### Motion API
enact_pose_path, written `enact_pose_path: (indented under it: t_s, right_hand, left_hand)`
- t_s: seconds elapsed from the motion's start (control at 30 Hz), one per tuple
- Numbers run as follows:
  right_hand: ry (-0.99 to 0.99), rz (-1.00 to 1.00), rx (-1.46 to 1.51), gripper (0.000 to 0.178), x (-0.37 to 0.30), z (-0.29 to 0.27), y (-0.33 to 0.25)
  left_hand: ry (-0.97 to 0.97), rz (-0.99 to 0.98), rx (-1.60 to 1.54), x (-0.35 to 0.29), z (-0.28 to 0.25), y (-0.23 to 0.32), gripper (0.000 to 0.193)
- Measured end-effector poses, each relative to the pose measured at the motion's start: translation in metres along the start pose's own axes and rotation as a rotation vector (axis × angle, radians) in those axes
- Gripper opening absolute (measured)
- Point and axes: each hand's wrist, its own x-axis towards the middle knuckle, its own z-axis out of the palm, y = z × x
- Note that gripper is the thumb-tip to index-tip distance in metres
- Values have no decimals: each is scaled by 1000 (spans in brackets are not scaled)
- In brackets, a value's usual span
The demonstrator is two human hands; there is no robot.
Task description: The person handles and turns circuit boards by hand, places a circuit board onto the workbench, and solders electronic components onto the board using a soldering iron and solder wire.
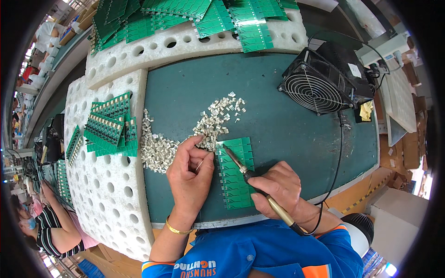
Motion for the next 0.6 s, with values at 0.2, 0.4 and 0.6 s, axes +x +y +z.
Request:
enact_pose_path:
  t_s: [0.2, 0.4, 0.6]
  right_hand:
    - [16, -10, -19, 20, -4, -2, 4]
    - [0, 9, -3, 21, -2, -3, 3]
    - [21, 32, 34, 32, 3, -5, 2]
  left_hand:
    - [-27, -3, 24, -5, -7, -2, 34]
    - [33, 70, 120, -3, -11, -9, 14]
    - [-16, -138, -117, -8, -15, 4, 13]
